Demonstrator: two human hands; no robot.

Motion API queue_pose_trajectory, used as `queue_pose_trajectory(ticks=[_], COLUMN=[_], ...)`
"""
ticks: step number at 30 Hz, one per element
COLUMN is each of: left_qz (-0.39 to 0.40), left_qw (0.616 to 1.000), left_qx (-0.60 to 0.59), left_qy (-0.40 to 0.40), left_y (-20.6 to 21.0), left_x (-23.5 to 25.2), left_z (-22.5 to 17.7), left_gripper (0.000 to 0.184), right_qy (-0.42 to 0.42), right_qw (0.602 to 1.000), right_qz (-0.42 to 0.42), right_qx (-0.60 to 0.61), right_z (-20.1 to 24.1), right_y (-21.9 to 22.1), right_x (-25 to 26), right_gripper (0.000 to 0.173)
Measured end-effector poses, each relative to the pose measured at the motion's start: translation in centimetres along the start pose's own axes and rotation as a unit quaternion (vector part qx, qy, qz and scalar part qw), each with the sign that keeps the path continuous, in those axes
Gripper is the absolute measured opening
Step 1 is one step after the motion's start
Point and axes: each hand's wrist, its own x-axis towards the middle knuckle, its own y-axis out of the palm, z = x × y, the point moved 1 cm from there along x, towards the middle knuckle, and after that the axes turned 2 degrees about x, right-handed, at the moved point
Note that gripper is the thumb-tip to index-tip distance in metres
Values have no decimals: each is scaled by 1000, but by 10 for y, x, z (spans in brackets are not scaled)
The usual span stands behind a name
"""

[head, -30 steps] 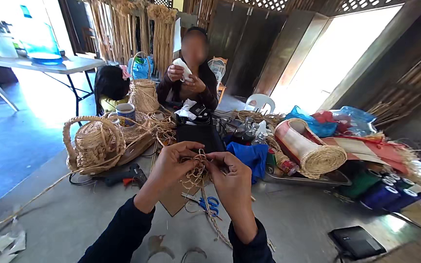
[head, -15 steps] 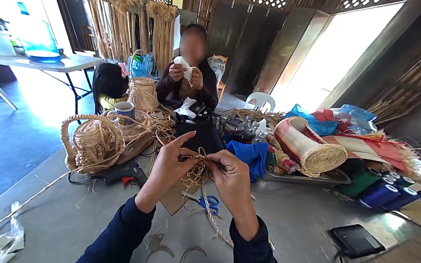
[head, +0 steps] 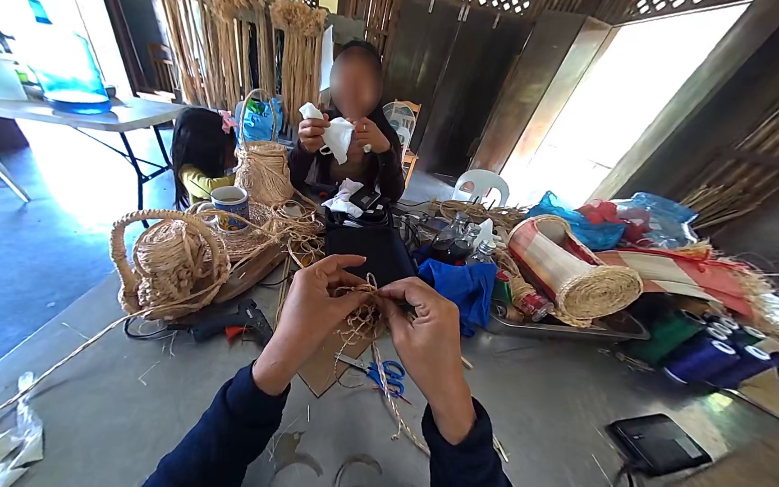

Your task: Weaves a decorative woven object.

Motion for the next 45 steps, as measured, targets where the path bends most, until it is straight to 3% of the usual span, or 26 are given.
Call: queue_pose_trajectory(ticks=[8, 14, 20, 30, 35, 40, 45], left_qz=[-34, -21, 20, 31, 54, 71, 108], left_qw=[999, 999, 994, 996, 996, 996, 994], left_qx=[0, -47, -98, -79, -69, -58, 7], left_qy=[18, 2, -43, -25, -6, 6, 17], left_y=[3, 3, 3, 0, -2, -3, -11], left_x=[-1, -1, -2, -1, -1, 0, 0], left_z=[1, 0, 1, 2, 2, 5, -1], left_gripper=[35, 17, 13, 13, 12, 11, 8], right_qy=[11, 31, 38, 65, 91, 92, 129], right_qw=[1000, 999, 999, 997, 994, 995, 989], right_qz=[2, -7, -8, -21, -11, -4, 52], right_qx=[-9, 14, 21, 47, 56, 43, 39], right_z=[1, 2, 3, 3, 1, 2, 5], right_y=[1, 2, 1, 2, 1, 0, -5], right_x=[0, -1, 0, 0, 0, 0, 1], right_gripper=[8, 7, 7, 6, 30, 12, 10])
